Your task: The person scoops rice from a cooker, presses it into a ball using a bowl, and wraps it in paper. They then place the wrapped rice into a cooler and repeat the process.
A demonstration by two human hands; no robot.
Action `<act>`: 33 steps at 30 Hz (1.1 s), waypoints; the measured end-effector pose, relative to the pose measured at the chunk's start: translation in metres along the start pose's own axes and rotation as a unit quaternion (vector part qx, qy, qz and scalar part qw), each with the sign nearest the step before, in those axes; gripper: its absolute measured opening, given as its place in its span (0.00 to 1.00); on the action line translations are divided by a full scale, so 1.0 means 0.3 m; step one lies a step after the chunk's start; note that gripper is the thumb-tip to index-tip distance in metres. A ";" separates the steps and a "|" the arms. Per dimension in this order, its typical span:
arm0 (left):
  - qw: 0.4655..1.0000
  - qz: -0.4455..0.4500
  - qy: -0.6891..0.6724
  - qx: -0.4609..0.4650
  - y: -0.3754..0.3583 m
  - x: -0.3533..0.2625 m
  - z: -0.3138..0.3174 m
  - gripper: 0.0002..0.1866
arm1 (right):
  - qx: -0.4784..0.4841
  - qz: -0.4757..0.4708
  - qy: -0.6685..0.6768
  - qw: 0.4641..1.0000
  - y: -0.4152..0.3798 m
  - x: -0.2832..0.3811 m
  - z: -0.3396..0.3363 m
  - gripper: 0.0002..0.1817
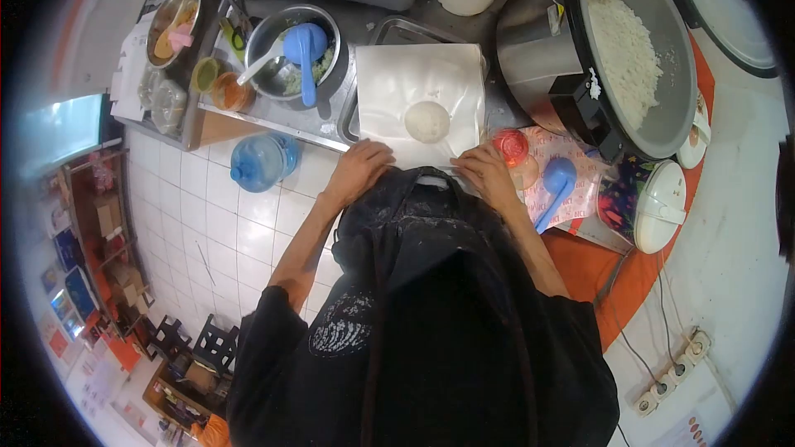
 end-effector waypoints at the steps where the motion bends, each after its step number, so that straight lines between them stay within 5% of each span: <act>1: 0.995 -0.044 -0.093 -0.020 -0.004 0.007 -0.005 0.12 | -0.007 0.001 0.040 0.999 0.007 -0.011 -0.022 0.12; 3: 0.978 -0.087 -0.185 -0.038 0.015 0.009 -0.019 0.10 | -0.016 0.004 0.080 0.997 0.040 -0.019 -0.038 0.13; 5: 0.874 -0.298 -0.382 -0.037 0.081 0.008 -0.043 0.10 | -0.042 0.233 0.185 0.954 0.091 -0.038 -0.032 0.18; 11: 0.825 -0.309 -0.471 0.044 0.155 0.134 -0.030 0.14 | -0.020 0.247 0.201 0.948 0.193 -0.074 -0.066 0.19; 15: 0.829 -0.263 -0.482 0.105 0.133 0.084 -0.124 0.14 | 0.061 0.174 0.204 0.961 0.156 -0.069 -0.132 0.18; 17: 0.915 -0.228 -0.318 0.095 0.139 0.011 -0.163 0.18 | 0.109 0.149 0.185 0.965 0.142 -0.055 -0.139 0.17; 20: 0.953 -0.169 -0.214 0.128 0.163 -0.015 -0.148 0.24 | 0.080 0.227 0.237 0.941 0.145 -0.088 -0.121 0.16; 24: 0.938 -0.194 -0.236 0.164 0.175 0.004 -0.110 0.26 | 0.029 0.226 0.246 0.942 0.170 -0.098 -0.092 0.16; 27: 0.967 -0.173 -0.181 0.053 0.174 -0.093 -0.130 0.21 | 0.041 0.151 0.108 0.982 0.211 -0.027 -0.112 0.14; 29: 0.991 -0.083 -0.092 0.052 0.176 -0.106 -0.115 0.16 | -0.043 -0.118 -0.017 0.992 0.224 -0.032 -0.091 0.13; 30: 0.993 -0.057 -0.084 0.056 0.167 -0.069 -0.073 0.13 | -0.041 -0.120 -0.016 0.992 0.219 -0.041 -0.091 0.13; 32: 0.991 -0.074 -0.079 0.072 0.138 -0.029 -0.060 0.13 | 0.129 -0.022 0.020 0.991 0.196 -0.071 -0.097 0.12; 33: 0.989 -0.089 -0.075 0.091 0.140 -0.036 -0.077 0.12 | 0.129 -0.023 0.019 0.991 0.182 -0.078 -0.098 0.12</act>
Point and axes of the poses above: each hand's wrist, its own y-axis towards the middle knuckle, its own z-axis out of the palm, x = y × z, the point moved 1 cm from there along y, towards the middle knuckle, and after that the axes turned 7 degrees about -z, right-handed, at the moved point
